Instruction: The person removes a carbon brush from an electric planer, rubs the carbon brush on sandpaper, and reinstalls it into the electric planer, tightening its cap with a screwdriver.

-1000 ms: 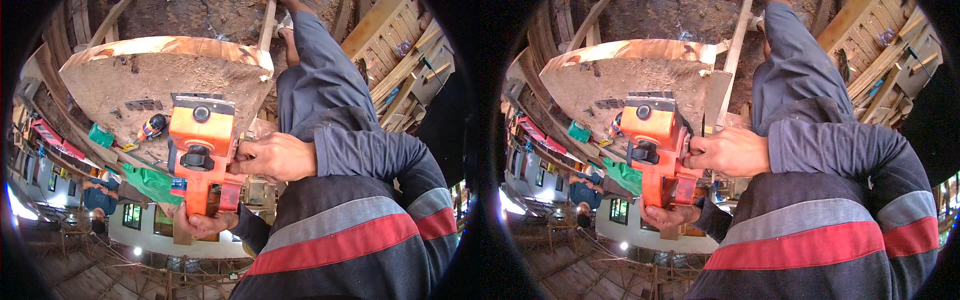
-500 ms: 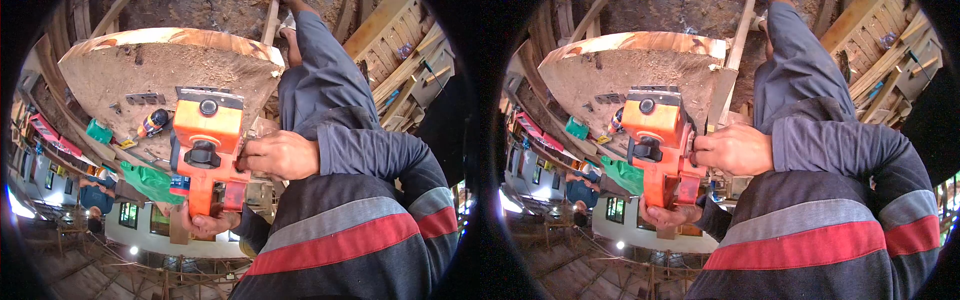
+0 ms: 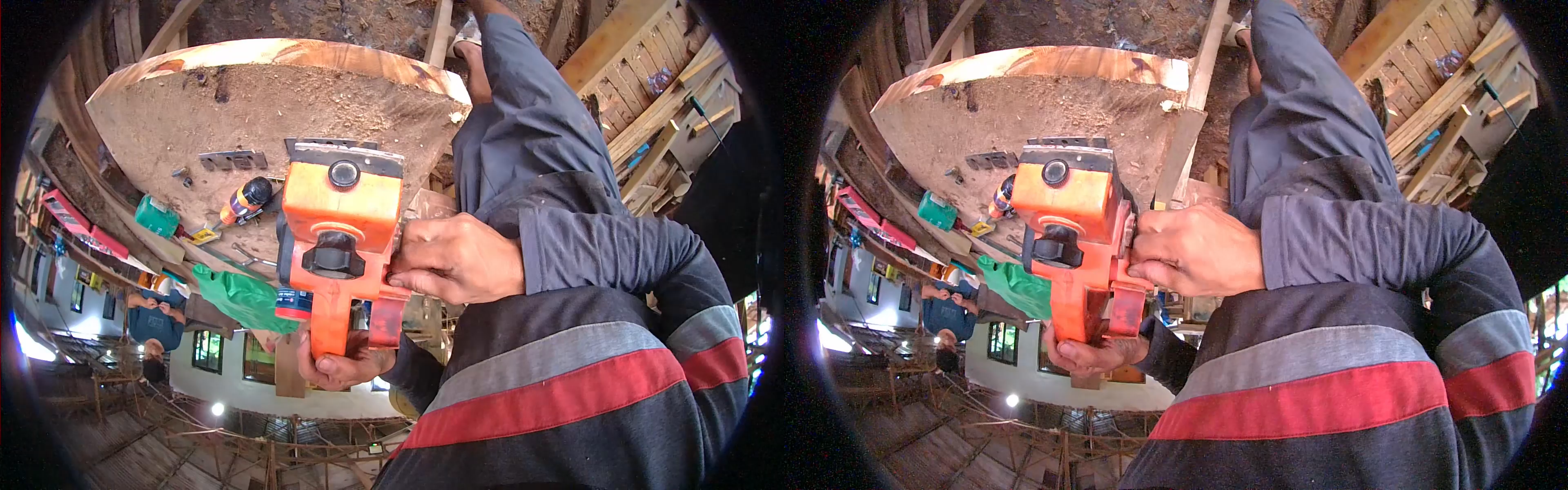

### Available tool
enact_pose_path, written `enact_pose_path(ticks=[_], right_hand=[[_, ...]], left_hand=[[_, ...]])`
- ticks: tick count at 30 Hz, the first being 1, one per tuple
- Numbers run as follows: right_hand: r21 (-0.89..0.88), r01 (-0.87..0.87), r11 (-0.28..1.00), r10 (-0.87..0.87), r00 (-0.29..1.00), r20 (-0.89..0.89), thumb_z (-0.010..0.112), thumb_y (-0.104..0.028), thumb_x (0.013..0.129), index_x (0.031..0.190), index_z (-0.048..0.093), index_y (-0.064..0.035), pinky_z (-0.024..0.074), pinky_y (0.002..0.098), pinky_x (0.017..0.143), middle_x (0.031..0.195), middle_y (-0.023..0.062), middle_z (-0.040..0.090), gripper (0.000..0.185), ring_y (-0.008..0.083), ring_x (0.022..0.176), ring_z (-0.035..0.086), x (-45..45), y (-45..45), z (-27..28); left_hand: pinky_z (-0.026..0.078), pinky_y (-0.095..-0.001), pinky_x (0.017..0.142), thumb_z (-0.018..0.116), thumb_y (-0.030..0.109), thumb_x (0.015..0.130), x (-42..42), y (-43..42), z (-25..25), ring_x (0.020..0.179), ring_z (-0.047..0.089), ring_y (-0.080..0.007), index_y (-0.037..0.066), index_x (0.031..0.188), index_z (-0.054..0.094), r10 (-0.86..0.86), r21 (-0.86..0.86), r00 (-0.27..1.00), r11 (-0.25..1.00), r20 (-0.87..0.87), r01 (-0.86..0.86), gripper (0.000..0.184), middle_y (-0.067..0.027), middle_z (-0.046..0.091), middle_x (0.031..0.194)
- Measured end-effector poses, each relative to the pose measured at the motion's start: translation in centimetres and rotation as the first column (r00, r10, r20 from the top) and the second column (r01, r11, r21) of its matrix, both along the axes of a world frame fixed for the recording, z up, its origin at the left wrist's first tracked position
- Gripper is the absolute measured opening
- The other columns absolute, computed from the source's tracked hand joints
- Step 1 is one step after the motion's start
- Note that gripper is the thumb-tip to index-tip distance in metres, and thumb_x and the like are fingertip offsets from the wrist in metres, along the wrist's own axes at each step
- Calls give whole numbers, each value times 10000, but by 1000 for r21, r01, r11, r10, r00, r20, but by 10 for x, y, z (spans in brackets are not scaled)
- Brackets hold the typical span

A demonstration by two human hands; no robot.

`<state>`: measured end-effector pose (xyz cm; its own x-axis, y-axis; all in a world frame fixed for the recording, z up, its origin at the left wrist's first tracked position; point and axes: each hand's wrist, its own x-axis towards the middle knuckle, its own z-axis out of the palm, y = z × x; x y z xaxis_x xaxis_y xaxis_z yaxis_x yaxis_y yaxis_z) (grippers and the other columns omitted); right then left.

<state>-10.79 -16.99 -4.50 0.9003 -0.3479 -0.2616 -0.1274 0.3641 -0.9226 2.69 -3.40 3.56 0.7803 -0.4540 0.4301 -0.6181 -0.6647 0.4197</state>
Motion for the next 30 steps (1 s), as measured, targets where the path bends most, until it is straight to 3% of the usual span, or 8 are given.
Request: enact_pose_path(ticks=[4, 7, 11, 13, 18, 21, 28, 30], right_hand=[[139, 51, 989, -39, 995, -89, 767, -72, 841, 1027, 727, -41, 555, 386, 699, 840, 95, 643, 193, 281, 810, 675, 0, 5, 1], [159, 115, 980, -122, 992, 31, 758, -89, 817, 981, 709, -65, 547, 394, 735, 979, 118, 625, 173, 316, 852, 671, -6, 12, -8], [34, 0, 999, -6, 984, 178, 740, -47, 748, 1134, 718, -84, 557, 413, 722, 969, 101, 611, 389, 307, 842, 675, -7, -12, -22], [-179, -174, 968, 211, 952, 220, 698, 19, 722, 1212, 714, -110, 570, 364, 692, 976, 74, 629, 507, 262, 829, 674, -10, -21, -28], [-429, -153, 890, 288, 918, 271, 612, -188, 851, 1195, 689, -90, 554, 359, 620, 973, 85, 630, 366, 254, 815, 683, -4, -26, -30], [-463, -198, 864, 332, 916, 227, 604, -185, 867, 1150, 676, -72, 559, 371, 631, 952, 83, 621, 313, 259, 811, 682, -1, -29, -23], [-124, -47, 991, 58, 995, 85, 683, -143, 795, 1085, 658, -117, 547, 449, 635, 945, 88, 597, 292, 312, 826, 673, -9, 5, -22], [-114, -13, 993, 30, 988, 152, 697, 6, 756, 1161, 661, -66, 556, 394, 653, 982, 72, 614, 413, 288, 851, 667, -10, -1, -27]], left_hand=[[507, -318, 569, 505, 345, 993, -6, -3, 2, 723, 624, -256, -76, 1035, 632, 96, -22, 993, 995, -67, -98, 442, -178, 642, 888], [517, -330, 591, 514, 354, 989, -4, -2, 1, 729, 626, -259, -78, 1032, 637, 94, -32, 995, 995, -44, -95, 451, -180, 645, 890], [517, -331, 600, 520, 360, 984, -6, -7, 0, 733, 623, -254, -75, 1018, 647, 89, -43, 995, 995, -44, -91, 454, -180, 645, 892], [515, -338, 618, 518, 358, 985, -9, -8, 1, 741, 620, -254, -71, 1010, 647, 130, -39, 989, 990, -63, -133, 449, -173, 641, 888], [498, -343, 663, 512, 348, 984, -9, -8, -1, 763, 607, -244, -57, 997, 646, 171, -72, 980, 981, -105, -179, 427, -150, 628, 875], [491, -358, 692, 510, 344, 982, -7, -9, 0, 780, 602, -240, -46, 988, 646, 141, -59, 987, 988, -74, -146, 413, -135, 623, 870], [496, -364, 729, 518, 334, 967, -4, -6, 4, 792, 603, -245, -39, 961, 649, 144, 28, 989, 989, -18, -144, 396, -129, 625, 872], [498, -365, 734, 520, 332, 964, -4, -5, 3, 789, 603, -246, -40, 958, 650, 137, 28, 990, 990, -13, -137, 394, -132, 626, 873]])
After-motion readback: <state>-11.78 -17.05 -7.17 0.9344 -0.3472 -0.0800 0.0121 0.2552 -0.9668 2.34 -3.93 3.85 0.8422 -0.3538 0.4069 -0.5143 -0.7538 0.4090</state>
